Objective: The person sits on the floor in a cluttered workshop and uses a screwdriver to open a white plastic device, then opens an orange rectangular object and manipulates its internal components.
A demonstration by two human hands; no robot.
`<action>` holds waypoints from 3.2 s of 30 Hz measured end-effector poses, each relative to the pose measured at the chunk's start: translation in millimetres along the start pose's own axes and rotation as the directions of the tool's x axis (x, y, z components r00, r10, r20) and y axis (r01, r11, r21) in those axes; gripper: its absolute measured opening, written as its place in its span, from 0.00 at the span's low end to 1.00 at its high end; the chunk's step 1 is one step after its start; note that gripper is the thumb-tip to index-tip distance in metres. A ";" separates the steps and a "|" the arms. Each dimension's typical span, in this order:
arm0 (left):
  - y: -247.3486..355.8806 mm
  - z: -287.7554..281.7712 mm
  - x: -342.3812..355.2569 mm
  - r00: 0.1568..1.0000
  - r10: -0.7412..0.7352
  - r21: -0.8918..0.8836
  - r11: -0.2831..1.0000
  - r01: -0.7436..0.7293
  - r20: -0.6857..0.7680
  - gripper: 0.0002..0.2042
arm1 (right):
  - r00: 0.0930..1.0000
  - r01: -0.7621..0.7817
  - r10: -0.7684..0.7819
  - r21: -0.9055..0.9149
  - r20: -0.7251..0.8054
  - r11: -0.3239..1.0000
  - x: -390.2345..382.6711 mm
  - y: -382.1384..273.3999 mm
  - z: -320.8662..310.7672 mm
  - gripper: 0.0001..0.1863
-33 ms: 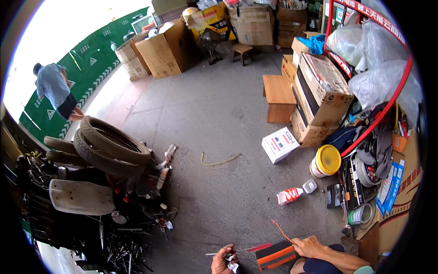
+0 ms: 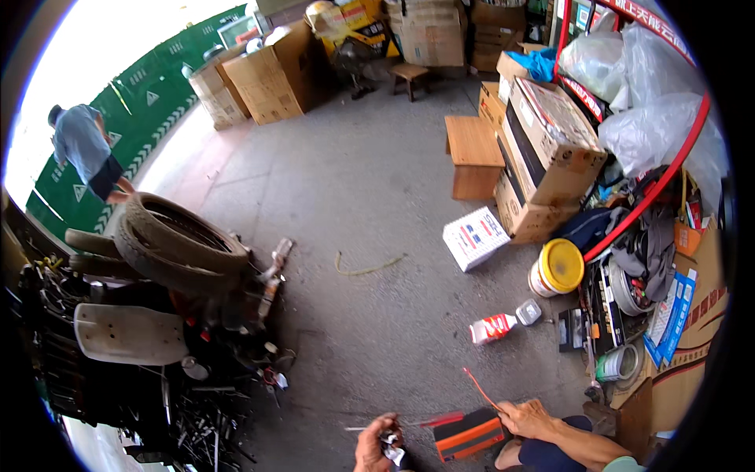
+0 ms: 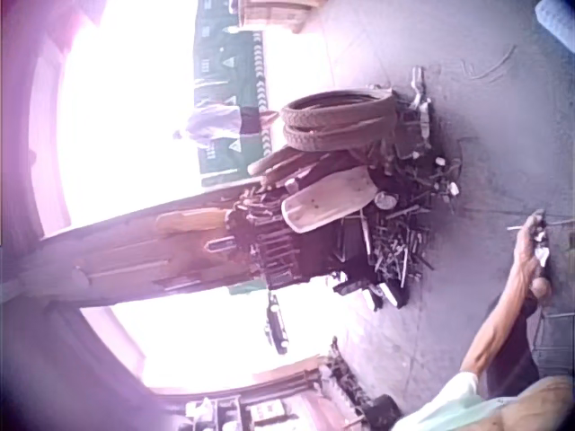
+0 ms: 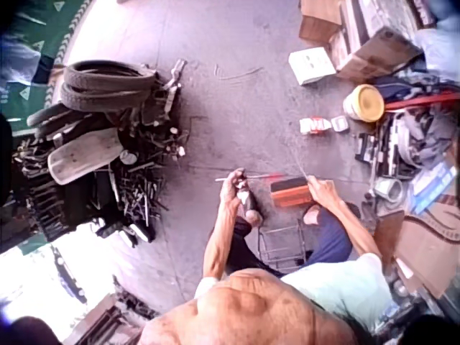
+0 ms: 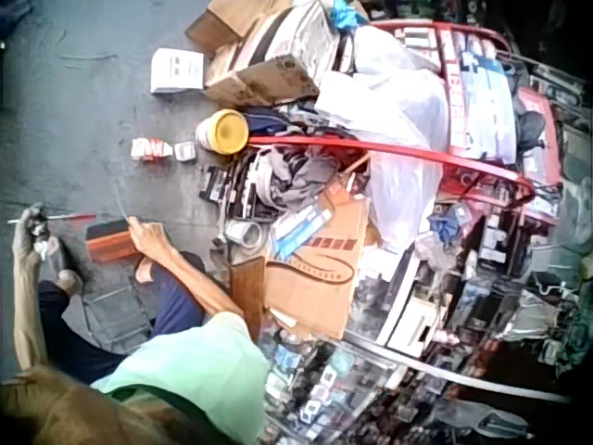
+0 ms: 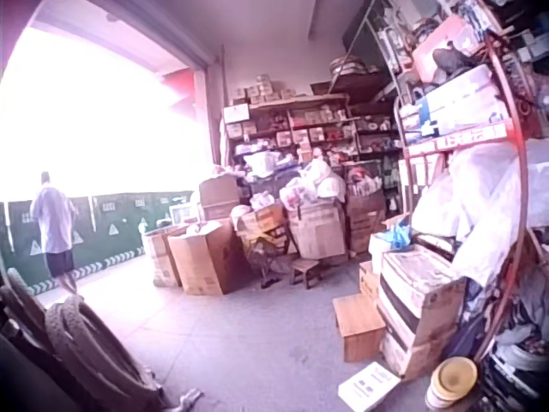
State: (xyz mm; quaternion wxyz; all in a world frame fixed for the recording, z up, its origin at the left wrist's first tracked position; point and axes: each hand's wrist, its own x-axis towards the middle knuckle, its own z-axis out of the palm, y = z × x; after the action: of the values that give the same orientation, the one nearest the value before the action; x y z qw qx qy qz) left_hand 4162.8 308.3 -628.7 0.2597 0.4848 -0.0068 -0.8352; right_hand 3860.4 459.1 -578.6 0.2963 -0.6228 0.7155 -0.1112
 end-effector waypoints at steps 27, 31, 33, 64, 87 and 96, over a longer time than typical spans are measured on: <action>4.5 99.0 -51.2 0.969 0.249 0.458 0.861 -0.222 0.002 0.11 | 0.965 -0.065 0.064 0.005 -0.255 0.998 -11.6 13.9 -23.5 0.07; 4.6 109.2 -49.9 0.964 0.263 0.514 0.824 -0.238 0.026 0.10 | 0.956 -0.080 0.097 0.073 -0.277 0.994 -8.5 16.4 -19.8 0.05; 6.2 114.1 -53.0 0.963 0.266 0.550 0.798 -0.247 0.047 0.10 | 0.949 -0.065 0.068 0.021 -0.308 0.998 -8.4 17.3 -25.7 0.05; -50.2 47.0 -106.4 0.909 0.273 0.518 0.753 -0.405 0.314 0.13 | 0.800 -0.344 0.600 0.796 -0.030 0.499 -138.3 -44.8 178.7 0.13; 19.8 14.2 -150.7 0.839 0.504 0.473 0.699 -0.536 0.206 0.12 | 0.991 0.133 -0.129 -0.382 0.037 0.914 -10.8 -37.4 205.3 0.43; 19.2 22.0 -140.8 0.854 0.493 0.507 0.700 -0.502 0.166 0.12 | 0.976 0.200 -0.219 -0.418 0.003 0.886 25.0 -49.9 215.3 0.38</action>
State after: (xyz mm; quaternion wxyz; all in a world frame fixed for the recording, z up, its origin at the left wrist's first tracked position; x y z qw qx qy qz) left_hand 4208.7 348.4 -498.4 0.3302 0.5099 -0.3710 -0.7023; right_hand 4021.5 470.4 -731.5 0.1274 -0.7424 0.6577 -0.0017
